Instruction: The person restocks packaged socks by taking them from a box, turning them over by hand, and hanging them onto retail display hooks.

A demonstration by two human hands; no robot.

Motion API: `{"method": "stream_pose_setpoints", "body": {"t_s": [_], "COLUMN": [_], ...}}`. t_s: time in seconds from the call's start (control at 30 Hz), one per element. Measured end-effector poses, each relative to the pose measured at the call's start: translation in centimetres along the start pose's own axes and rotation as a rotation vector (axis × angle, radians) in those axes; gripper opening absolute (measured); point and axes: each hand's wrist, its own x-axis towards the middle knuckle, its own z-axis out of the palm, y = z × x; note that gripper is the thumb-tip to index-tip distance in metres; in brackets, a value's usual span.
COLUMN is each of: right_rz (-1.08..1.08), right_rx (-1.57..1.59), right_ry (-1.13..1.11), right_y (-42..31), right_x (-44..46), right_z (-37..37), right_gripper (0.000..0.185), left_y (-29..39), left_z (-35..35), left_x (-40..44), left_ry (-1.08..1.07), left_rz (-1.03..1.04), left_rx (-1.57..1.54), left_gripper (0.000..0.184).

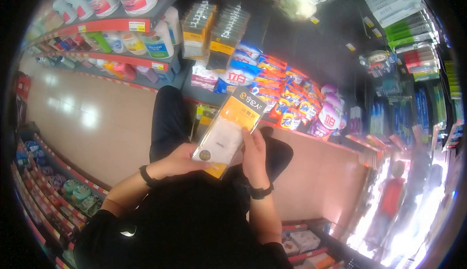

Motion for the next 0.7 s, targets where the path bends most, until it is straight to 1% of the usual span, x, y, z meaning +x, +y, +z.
{"method": "stream_pose_setpoints", "body": {"t_s": [0.07,0.1,0.13,0.17,0.27,0.3,0.37,0.5,0.57,0.63,0.7], "right_rz": [0.006,0.022,0.037,0.038,0.096,0.096,0.105,0.115,0.138,0.159,0.074], "right_rx": [0.005,-0.034,-0.073,-0.075,-0.133,-0.136,-0.185,-0.156,-0.175,-0.193,-0.212], "right_ry": [-0.013,-0.065,-0.115,-0.121,-0.182,-0.185,-0.171,-0.168,-0.176,-0.183,-0.24], "right_y": [0.4,0.5,0.6,0.7,1.0,1.2,1.8,1.8,1.8,1.8,2.1], "right_x": [0.0,0.0,0.0,0.0,0.0,0.1,0.4,1.2,1.7,2.5,3.3], "right_z": [0.0,-0.2,-0.3,-0.1,0.4,0.6,0.8,1.7,2.0,2.5,3.4], "right_gripper": [0.029,0.03,0.03,0.03,0.03,0.03,0.03,0.029,0.03,0.03,0.029], "left_y": [0.4,0.7,1.0,1.2,1.6,1.9,2.7,1.3,1.0,1.7,1.6], "left_z": [0.0,-0.3,-0.6,-0.8,-1.0,-0.9,-0.6,-1.4,-2.1,-2.4,-2.9], "left_x": [-0.2,-0.3,-0.4,-0.4,-0.3,-0.3,-0.3,0.1,0.4,0.7,1.2], "left_ry": [0.014,0.021,0.019,0.016,0.035,0.037,0.06,0.084,0.129,0.167,0.202], "left_rz": [-0.03,-0.026,-0.112,-0.199,-0.231,-0.228,-0.153,-0.108,-0.056,-0.086,-0.117], "left_rx": [-0.068,-0.066,-0.034,-0.004,0.033,0.031,-0.125,-0.095,0.036,0.014,-0.009], "left_gripper": [0.03,0.03,0.03,0.03,0.029,0.029,0.028,0.029,0.029,0.029,0.028]}}
